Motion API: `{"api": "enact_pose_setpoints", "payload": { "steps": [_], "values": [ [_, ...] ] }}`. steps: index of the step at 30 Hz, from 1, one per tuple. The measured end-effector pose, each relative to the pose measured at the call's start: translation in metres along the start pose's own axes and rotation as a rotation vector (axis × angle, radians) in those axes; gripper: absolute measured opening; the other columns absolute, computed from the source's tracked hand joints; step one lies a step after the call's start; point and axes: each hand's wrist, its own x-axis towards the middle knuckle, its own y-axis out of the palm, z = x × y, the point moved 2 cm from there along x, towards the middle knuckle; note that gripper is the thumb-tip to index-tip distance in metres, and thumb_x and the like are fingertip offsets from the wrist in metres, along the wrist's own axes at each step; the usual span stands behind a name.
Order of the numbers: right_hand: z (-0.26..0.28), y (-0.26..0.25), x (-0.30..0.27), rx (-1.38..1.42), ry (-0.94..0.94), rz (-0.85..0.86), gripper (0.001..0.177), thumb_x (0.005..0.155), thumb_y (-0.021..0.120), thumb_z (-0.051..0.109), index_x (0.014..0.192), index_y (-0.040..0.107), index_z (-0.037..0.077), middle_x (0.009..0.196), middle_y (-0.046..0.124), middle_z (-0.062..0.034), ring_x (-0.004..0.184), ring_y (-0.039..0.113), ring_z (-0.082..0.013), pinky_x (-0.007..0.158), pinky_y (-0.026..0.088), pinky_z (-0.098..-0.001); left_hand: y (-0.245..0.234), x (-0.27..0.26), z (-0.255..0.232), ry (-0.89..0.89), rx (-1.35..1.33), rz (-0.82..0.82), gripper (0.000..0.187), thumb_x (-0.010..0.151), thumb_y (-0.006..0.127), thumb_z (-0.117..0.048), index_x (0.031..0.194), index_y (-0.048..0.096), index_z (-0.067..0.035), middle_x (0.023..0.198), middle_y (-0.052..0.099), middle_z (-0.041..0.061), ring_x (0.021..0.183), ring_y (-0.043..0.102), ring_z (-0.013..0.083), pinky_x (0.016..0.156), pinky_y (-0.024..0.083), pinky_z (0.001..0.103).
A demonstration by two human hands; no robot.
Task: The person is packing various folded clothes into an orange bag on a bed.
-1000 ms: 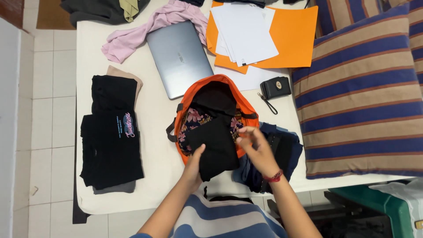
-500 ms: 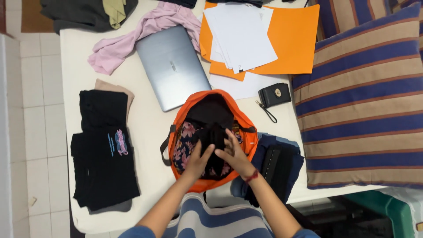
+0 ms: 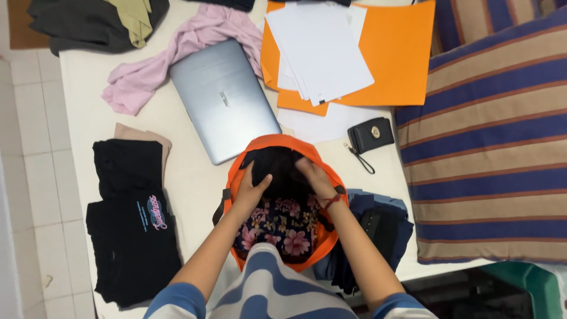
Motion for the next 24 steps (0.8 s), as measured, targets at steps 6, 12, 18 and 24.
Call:
{"api": "enact_pose_setpoints", "payload": {
  "steps": [6, 12, 18, 24],
  "values": [
    [-0.094, -0.022, 0.074, -0.203, -0.031, -0.298, 0.053, 0.081, 0.082, 0.051, 0.117, 0.067, 0.014, 0.112, 0.073, -0.0128, 0.115, 0.066, -0.0310, 0.096, 0.055, -0.0463, 0.010, 0.023, 0.024, -0.060, 0.136, 0.076, 0.084, 0.081, 0.077, -0.020, 0.155, 0.038, -0.012, 0.149, 0.052, 0.015, 0.141, 0.045, 0.0267, 0.116, 0.038, 0.041],
    [-0.116, -0.023, 0.061, -0.540, -0.221, -0.514, 0.032, 0.101, 0.053, 0.034, 0.117, 0.067, 0.009, 0.102, 0.073, -0.0179, 0.104, 0.069, -0.0380, 0.085, 0.057, -0.0476, 0.002, 0.008, 0.001, -0.093, 0.252, 0.027, 0.053, 0.080, 0.069, -0.016, 0.131, 0.056, -0.011, 0.097, 0.073, 0.012, 0.063, 0.073, 0.0255, 0.056, 0.061, 0.034],
    [0.023, 0.052, -0.068, -0.656, -0.657, -0.207, 0.046, 0.094, 0.055, 0.019, 0.134, 0.053, -0.002, 0.124, 0.058, -0.0274, 0.123, 0.050, -0.0501, 0.108, 0.035, -0.0548, 0.000, -0.006, -0.055, 0.071, 0.234, -0.035, 0.065, 0.079, 0.083, -0.034, 0.131, 0.060, -0.001, 0.121, 0.071, 0.019, 0.116, 0.066, 0.0309, 0.093, 0.057, 0.042],
    [-0.081, 0.077, 0.004, -1.181, -0.626, -0.198, 0.061, 0.095, 0.057, 0.043, 0.151, 0.048, 0.021, 0.160, 0.036, -0.0107, 0.147, 0.027, -0.0427, 0.117, 0.010, -0.0695, 0.007, -0.061, -0.117, 0.300, 0.407, 0.008, 0.045, 0.094, 0.060, -0.026, 0.134, 0.063, -0.006, 0.138, 0.059, 0.023, 0.128, 0.053, 0.0462, 0.103, 0.047, 0.054]
  ]
}}
